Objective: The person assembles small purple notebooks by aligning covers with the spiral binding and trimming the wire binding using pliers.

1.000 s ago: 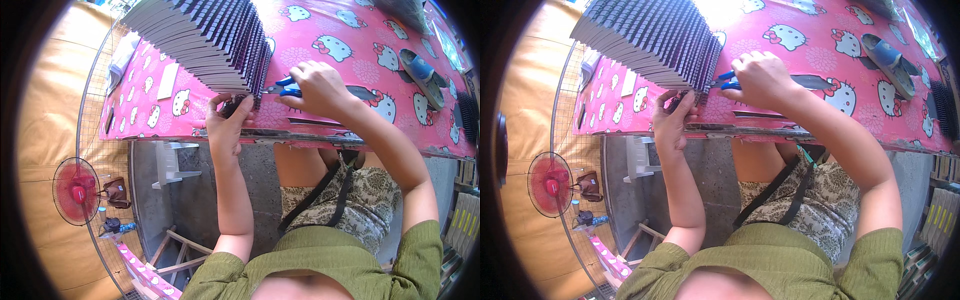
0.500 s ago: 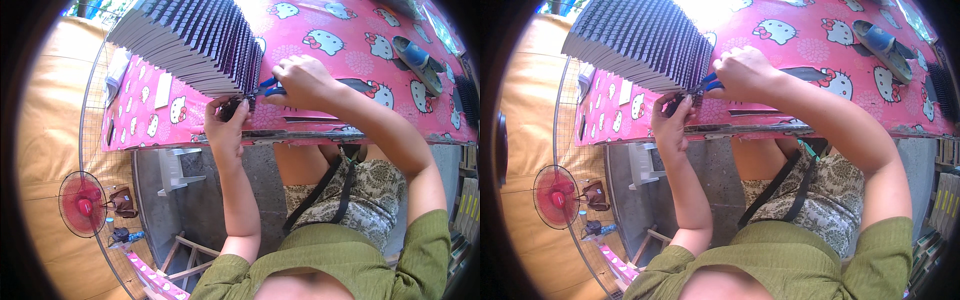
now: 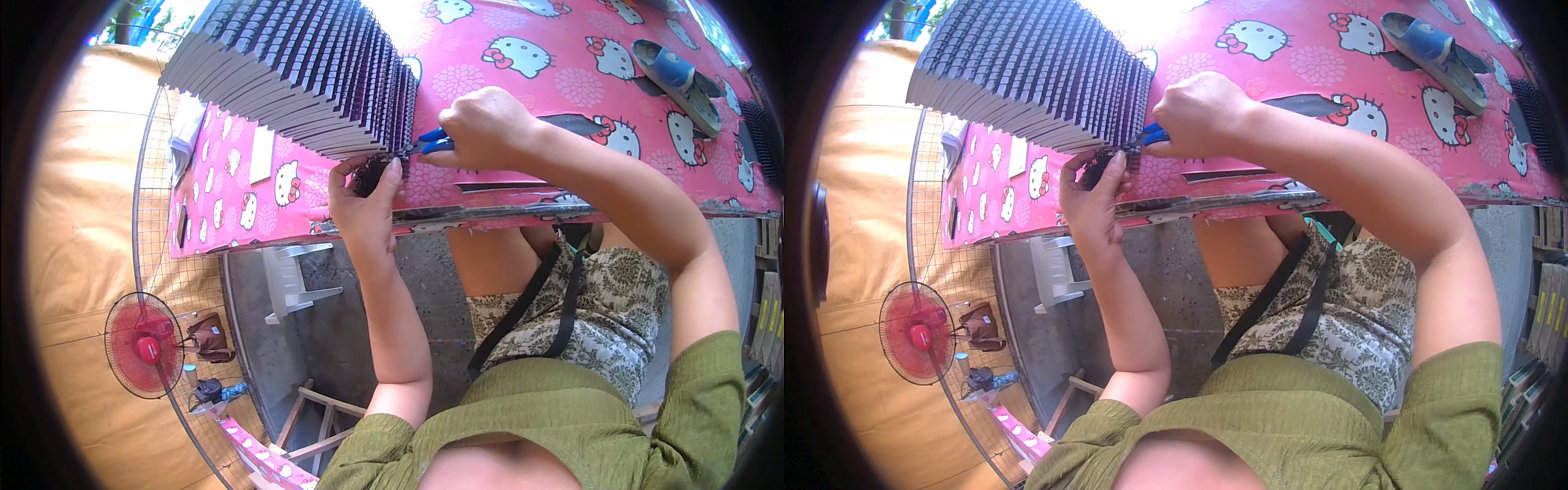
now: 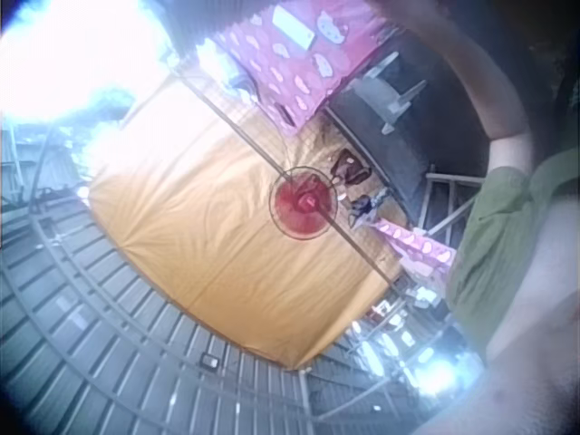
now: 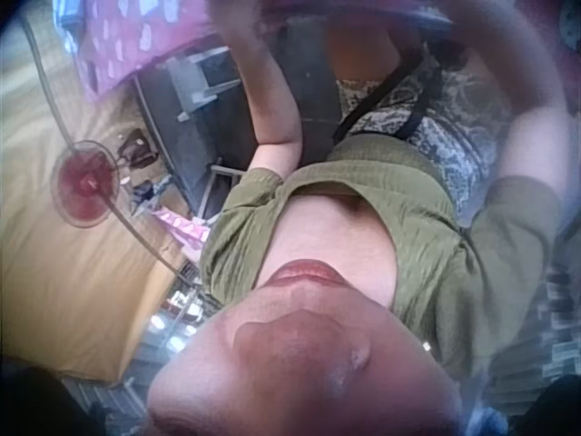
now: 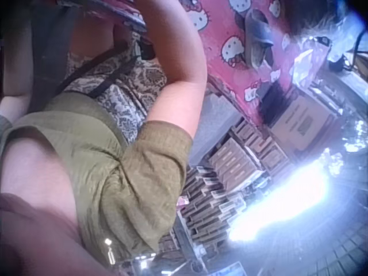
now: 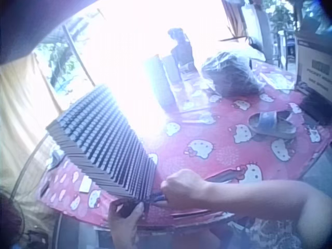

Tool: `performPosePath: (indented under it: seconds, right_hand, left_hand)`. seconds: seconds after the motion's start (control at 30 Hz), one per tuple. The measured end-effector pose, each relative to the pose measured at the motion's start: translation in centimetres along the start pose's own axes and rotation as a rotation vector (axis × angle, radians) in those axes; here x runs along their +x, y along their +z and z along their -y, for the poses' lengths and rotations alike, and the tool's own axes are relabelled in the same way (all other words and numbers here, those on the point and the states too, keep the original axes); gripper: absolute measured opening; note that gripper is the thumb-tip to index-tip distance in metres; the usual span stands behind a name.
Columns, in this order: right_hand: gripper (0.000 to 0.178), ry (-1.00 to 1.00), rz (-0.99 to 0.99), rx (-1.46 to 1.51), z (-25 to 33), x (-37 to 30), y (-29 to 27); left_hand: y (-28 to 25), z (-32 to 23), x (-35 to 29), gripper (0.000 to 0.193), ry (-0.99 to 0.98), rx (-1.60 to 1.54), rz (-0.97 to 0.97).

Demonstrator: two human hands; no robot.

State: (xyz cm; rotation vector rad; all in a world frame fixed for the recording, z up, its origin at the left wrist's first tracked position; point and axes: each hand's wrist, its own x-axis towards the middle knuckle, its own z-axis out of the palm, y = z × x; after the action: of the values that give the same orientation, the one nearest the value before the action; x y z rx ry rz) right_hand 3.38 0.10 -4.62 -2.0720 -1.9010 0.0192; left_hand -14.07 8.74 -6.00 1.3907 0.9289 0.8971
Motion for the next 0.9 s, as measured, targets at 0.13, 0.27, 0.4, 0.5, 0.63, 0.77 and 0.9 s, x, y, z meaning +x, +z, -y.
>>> performPosePath:
  seconds: [0.13, 0.27, 0.4, 0.5, 0.63, 0.77, 0.9]
  right_hand:
    - [0.047, 0.024, 0.033, 0.016, 0.2, 0.0, 0.0]
    - [0.052, -0.013, -0.104, -0.005, -0.4, -0.1, 1.4]
    - [0.052, -0.158, -0.411, -0.1, -1.2, 0.0, 2.7]
    - [0.049, -0.071, -0.187, -0.055, -0.6, 0.0, 1.9]
    - [0.049, 0.083, 0.119, 0.028, 0.1, -0.3, -0.6]
    - [0.051, 0.039, -0.051, -0.083, -1.1, -1.1, 0.6]
    - [0.051, -0.058, -0.273, -0.141, -0.8, -0.5, 2.4]
  left_hand:
    - [-0.4, -0.4, 0.1, 0.041, -0.055, -0.01, 0.029]
    - [-0.1, -0.1, 0.1, 0.039, -0.023, 0.002, 0.02]
    - [0.0, -0.1, 0.0, 0.039, -0.002, 0.012, 0.017]
    - [-0.1, -0.2, 0.0, 0.04, -0.006, 0.0, 0.013]
    - [-0.8, 0.0, 0.2, 0.041, -0.023, -0.027, 0.004]
    - [-0.8, -0.1, 0.2, 0.043, -0.107, -0.043, 0.001]
    - [0.2, 0.7, 0.1, 0.045, -0.07, 0.052, 0.0]
